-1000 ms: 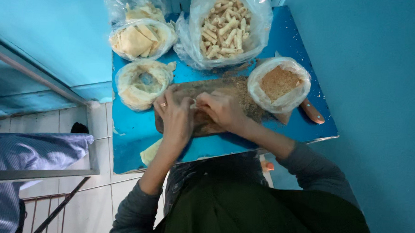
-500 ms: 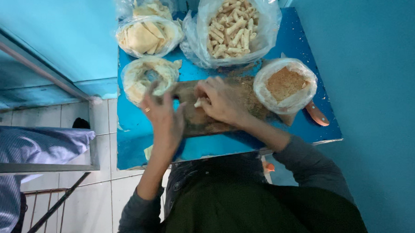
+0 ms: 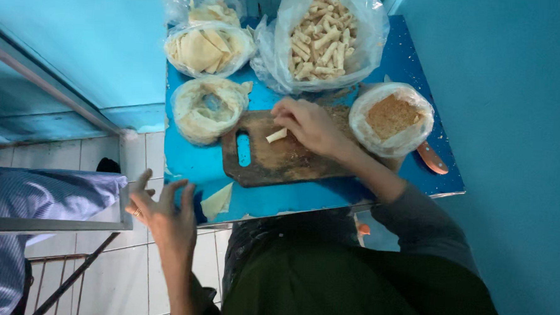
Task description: The person sits on the floor at a low blue table and folds triangular dough wrappers around a brown filling one at a time, pressing the edges closed on a wooden board and placing the finished filled pastries into a plastic bag with other rolled items.
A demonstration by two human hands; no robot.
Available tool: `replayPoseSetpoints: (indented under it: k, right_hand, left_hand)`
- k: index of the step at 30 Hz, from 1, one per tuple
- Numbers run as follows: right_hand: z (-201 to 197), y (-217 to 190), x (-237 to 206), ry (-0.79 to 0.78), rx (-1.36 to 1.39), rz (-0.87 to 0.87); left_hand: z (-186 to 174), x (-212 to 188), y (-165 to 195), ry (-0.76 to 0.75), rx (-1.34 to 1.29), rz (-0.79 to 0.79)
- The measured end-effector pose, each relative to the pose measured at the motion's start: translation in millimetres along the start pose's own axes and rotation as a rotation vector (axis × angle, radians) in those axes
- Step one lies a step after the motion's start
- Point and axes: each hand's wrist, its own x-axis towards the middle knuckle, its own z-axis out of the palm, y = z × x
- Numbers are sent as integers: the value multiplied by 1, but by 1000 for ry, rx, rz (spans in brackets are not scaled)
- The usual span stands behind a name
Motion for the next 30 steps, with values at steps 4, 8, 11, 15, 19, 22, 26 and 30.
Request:
replayPoseSetpoints:
  k: [4,8,11,15,19,22,26,30]
  right_hand:
    - [2,-7,-20,-23,-189,-239]
    - [11,-13,-25,19,-274,-506]
    - [14,-16,-28,13,-286,-422]
    - [13,-17,-33,-91,-329,-330]
    - [-2,-4,-22,-211,319,85]
    - [-14,5,-21,-267,983,340]
    - [-15,5,-29,-252,1477,577]
    - [-11,-3,-33,-212,1490,554]
  left_hand:
    - [-10,-15,-6,-175,-52,-97]
    - [-13,-19,-2,-221,-40,-50]
    - [-15,-19,4,-244,-34,15]
    - [-12,-16,16,-254,-25,67]
    - [-8,-16,26,-248,-77,55]
    - [-5,-15,26,-206,-163,51]
    - [2,-18,15,-164,-529,-179]
    - [14,-27,-2,-186,-826,-566]
